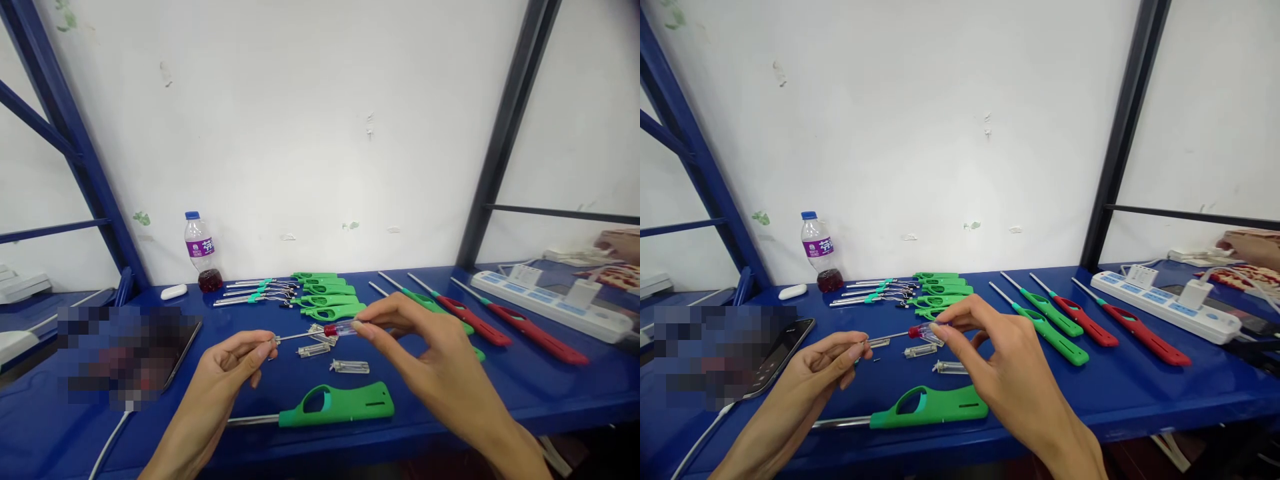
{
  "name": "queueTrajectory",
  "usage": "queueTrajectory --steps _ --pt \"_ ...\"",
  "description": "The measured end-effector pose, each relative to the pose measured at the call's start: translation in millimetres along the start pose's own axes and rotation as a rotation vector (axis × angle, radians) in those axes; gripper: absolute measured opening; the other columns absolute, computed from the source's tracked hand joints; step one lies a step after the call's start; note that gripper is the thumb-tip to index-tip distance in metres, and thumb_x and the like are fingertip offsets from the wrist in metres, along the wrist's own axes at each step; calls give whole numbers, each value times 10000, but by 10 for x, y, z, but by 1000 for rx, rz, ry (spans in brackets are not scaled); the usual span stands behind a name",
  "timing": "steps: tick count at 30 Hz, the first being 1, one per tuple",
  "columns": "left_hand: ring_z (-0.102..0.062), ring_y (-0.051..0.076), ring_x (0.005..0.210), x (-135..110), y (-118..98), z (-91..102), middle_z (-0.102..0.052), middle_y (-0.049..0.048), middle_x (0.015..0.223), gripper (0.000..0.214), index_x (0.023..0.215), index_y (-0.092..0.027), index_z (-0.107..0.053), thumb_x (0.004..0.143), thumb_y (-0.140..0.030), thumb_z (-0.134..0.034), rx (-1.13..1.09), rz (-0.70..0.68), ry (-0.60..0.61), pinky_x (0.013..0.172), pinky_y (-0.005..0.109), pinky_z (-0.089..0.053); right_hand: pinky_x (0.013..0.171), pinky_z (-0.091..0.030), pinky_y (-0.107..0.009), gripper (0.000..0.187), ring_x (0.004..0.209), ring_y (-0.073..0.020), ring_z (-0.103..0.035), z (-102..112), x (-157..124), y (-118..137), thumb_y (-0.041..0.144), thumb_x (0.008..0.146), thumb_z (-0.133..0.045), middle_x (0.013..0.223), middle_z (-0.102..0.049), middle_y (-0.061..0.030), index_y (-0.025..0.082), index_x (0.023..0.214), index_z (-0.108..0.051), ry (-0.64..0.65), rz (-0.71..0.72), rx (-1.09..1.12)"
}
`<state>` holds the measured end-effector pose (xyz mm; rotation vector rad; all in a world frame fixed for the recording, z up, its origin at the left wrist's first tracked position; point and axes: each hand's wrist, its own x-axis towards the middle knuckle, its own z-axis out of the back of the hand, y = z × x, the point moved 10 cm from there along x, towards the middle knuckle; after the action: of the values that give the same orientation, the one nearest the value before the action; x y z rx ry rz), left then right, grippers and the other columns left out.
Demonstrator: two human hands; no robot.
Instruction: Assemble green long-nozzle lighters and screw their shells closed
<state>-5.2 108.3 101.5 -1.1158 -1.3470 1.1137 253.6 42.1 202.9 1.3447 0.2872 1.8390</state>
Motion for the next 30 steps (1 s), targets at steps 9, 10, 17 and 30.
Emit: queueTrajectory --steps 9,10,17,30 --pt "-487 110 595 2 82 -81 -746 76 848 449 1029 -164 -820 785 -535 -887 28 25 152 543 239 -393 678 -592 -200 37 790 -142 -769 -10 15 -14 311 1005 -707 890 -790 49 292 984 -731 3 13 -20" --pt "-486 108 594 5 95 -77 -745 75 853 448 1041 -163 -817 796 -533 -880 31 25 160 547 239 -395 677 -592 -200 36 793 -142 -772 -3 14 -12 309 1005 -707 889 -790 50 292 983 -729 -3 15 -20" --pt "-460 104 589 -20 112 -114 -733 64 834 403 1008 -168 -807 834 -528 -855 22 20 198 535 233 -379 621 -577 -215 55 750 -143 -765 58 -13 6 329 1005 -704 871 -787 47 291 971 -726 -44 23 -72" --pt "-452 98 557 -68 57 -158 -654 3 666 412 1003 -190 -810 837 -566 -833 78 16 225 555 231 -356 596 -551 -206 68 744 -136 -770 79 -7 -58 333 1017 -678 860 -796 51 298 974 -717 -77 9 -107"
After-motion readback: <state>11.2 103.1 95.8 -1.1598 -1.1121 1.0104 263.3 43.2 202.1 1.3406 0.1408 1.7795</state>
